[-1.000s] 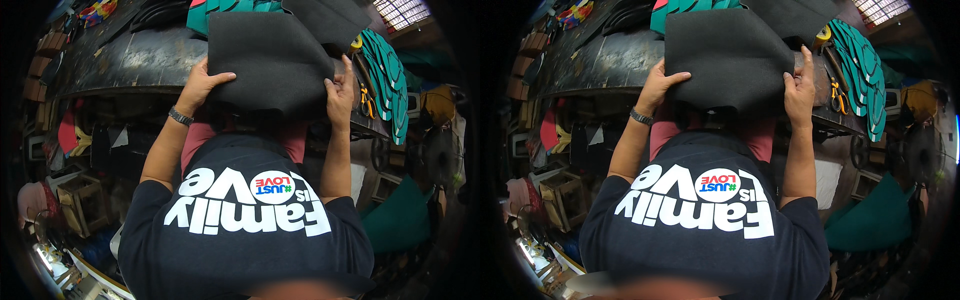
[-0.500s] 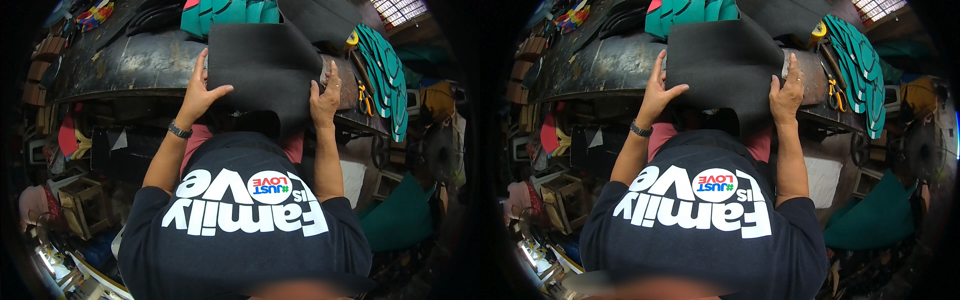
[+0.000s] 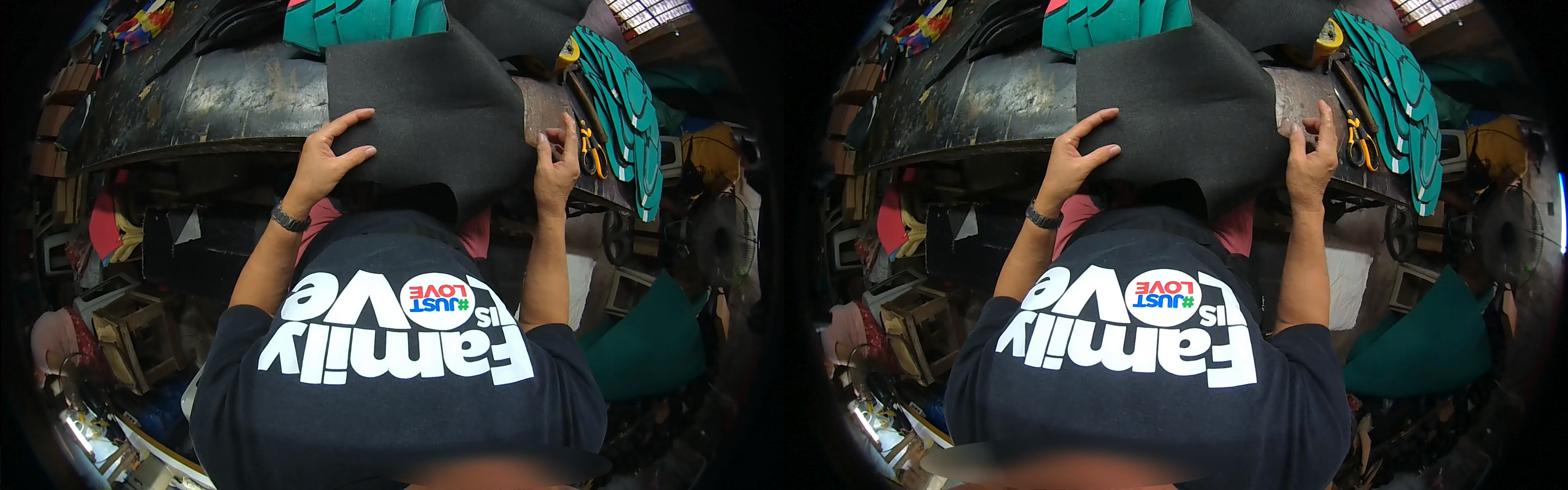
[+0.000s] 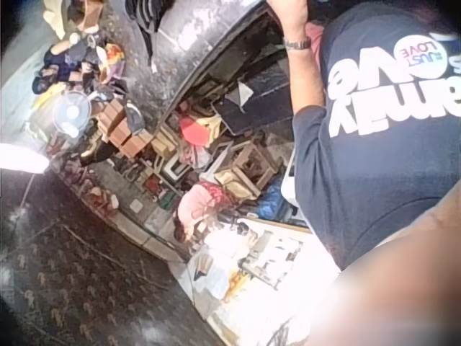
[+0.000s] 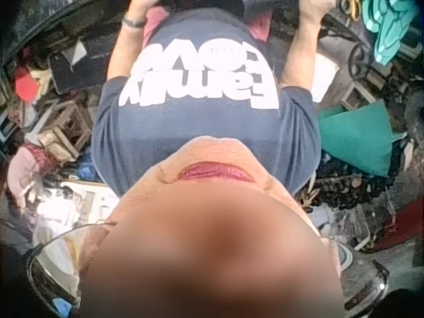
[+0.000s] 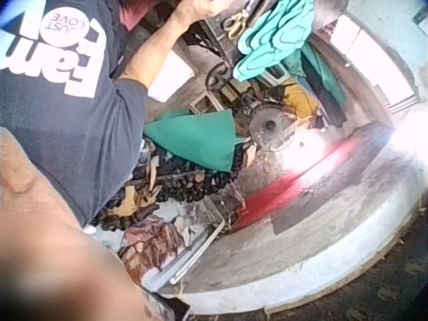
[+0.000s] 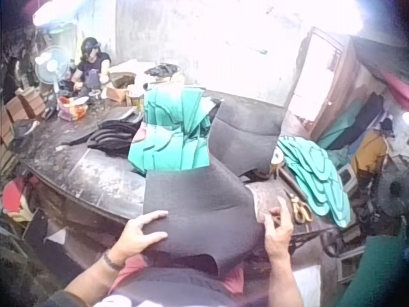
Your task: The person rubs a black material on a stone block, then uses scissors to cut a larger black sheet into smaller pieces. The person also moves aside a stack of green cut pieces to access the workspace.
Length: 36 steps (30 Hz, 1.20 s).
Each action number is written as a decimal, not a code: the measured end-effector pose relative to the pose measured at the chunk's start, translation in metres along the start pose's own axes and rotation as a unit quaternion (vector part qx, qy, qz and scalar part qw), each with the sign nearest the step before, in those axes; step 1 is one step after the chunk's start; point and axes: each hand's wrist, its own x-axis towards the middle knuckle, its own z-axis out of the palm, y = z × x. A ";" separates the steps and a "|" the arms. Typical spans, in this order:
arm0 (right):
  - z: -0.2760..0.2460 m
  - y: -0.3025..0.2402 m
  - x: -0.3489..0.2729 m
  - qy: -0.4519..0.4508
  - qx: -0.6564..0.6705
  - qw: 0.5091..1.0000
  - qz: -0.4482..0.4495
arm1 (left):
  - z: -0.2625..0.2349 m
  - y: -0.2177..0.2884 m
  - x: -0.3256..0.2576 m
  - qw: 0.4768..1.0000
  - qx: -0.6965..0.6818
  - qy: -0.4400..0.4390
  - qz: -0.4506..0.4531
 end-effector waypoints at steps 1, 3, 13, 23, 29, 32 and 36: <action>-0.004 0.003 0.000 -0.006 0.013 1.000 0.014 | 0.000 0.000 -0.001 1.000 -0.006 0.002 -0.001; -0.010 0.010 0.000 -0.013 0.030 0.998 0.048 | 0.000 0.000 -0.003 1.000 -0.003 0.008 0.006; -0.059 0.075 0.037 0.004 -0.292 0.956 0.008 | 0.002 0.000 -0.012 0.999 0.034 0.037 0.009; -0.054 0.079 0.030 -0.015 -0.283 0.958 0.036 | 0.004 -0.002 -0.015 0.999 0.025 0.041 0.019; -0.076 0.116 0.039 -0.060 -0.370 0.924 0.074 | 0.003 -0.004 -0.014 0.997 0.047 0.049 0.021; -0.083 0.126 0.045 -0.071 -0.375 0.921 0.082 | 0.006 -0.006 -0.014 0.998 0.023 0.048 0.018; -0.085 0.125 0.049 -0.054 -0.384 0.918 0.087 | 0.008 -0.007 -0.014 0.998 0.033 0.041 0.016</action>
